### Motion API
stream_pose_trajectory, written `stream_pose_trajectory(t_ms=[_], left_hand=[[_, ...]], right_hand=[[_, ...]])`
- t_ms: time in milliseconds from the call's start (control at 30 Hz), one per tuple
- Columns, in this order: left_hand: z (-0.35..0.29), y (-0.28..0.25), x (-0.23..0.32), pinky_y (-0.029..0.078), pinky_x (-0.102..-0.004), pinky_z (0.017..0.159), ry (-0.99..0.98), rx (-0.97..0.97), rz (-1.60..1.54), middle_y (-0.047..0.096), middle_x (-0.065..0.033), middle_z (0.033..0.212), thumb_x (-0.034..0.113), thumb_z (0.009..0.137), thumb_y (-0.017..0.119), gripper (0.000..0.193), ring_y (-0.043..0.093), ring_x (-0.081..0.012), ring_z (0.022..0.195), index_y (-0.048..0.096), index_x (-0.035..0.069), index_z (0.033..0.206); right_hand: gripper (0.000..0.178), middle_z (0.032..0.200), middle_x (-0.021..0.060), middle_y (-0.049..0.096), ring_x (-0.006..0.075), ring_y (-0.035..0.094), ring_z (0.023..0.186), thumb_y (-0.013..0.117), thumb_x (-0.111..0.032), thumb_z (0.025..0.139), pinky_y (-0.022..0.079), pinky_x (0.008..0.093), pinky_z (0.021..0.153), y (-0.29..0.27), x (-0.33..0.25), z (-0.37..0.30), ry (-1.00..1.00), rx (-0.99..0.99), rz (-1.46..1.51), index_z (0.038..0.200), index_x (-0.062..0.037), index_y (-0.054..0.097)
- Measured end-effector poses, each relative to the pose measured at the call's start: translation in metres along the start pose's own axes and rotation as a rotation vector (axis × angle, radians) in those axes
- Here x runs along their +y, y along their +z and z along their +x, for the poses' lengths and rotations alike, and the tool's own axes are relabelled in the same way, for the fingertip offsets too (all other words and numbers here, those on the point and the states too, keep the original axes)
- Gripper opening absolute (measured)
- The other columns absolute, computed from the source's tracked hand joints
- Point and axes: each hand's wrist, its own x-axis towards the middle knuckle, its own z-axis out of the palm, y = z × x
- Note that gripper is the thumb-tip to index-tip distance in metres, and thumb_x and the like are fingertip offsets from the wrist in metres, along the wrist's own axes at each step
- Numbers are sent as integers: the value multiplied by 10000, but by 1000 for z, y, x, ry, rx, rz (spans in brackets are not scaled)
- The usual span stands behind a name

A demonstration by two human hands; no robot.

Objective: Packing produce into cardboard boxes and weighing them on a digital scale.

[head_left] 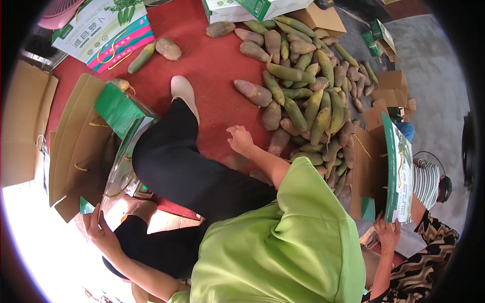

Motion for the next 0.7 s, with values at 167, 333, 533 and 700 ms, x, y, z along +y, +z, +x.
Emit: stream_pose_trajectory(t_ms=[167, 333, 533, 700], left_hand=[[-2, 0, -1, 430, -346, 682, -40, -16, -60, 521, -94, 843, -25, 859, 587, 179, 530, -233, 759, 672, 13, 1011], [-2, 2, -4, 426, -346, 694, -25, -7, -105, 514, -99, 834, -36, 869, 571, 192, 526, -234, 772, 661, 8, 1032], [1, 5, -2, 431, -340, 699, -75, -46, -81, 515, -102, 828, -61, 856, 569, 215, 531, -235, 772, 665, 8, 1035], [-5, -4, -1, 440, -343, 712, -79, -15, -44, 524, -111, 827, -62, 834, 576, 231, 541, -244, 780, 672, 7, 1032]], right_hand=[[313, 1118, 82, 599, 281, 530, 1092, 674, -189, 768, 453, 457, 877, -39, 33, 12, 96, 196, -118, 1074, -139, 636], [289, 1143, 49, 583, 246, 517, 1110, 651, -189, 773, 434, 465, 868, -106, 77, 8, 466, 388, -381, 1060, -158, 631], [423, 1149, 62, 526, 264, 504, 1128, 699, -313, 773, 435, 480, 868, -142, 121, -37, 779, 404, -443, 1132, -143, 554], [498, 1188, 73, 524, 287, 526, 1141, 749, -275, 735, 503, 465, 872, -131, 134, -22, 877, 286, -477, 1163, -147, 528]])
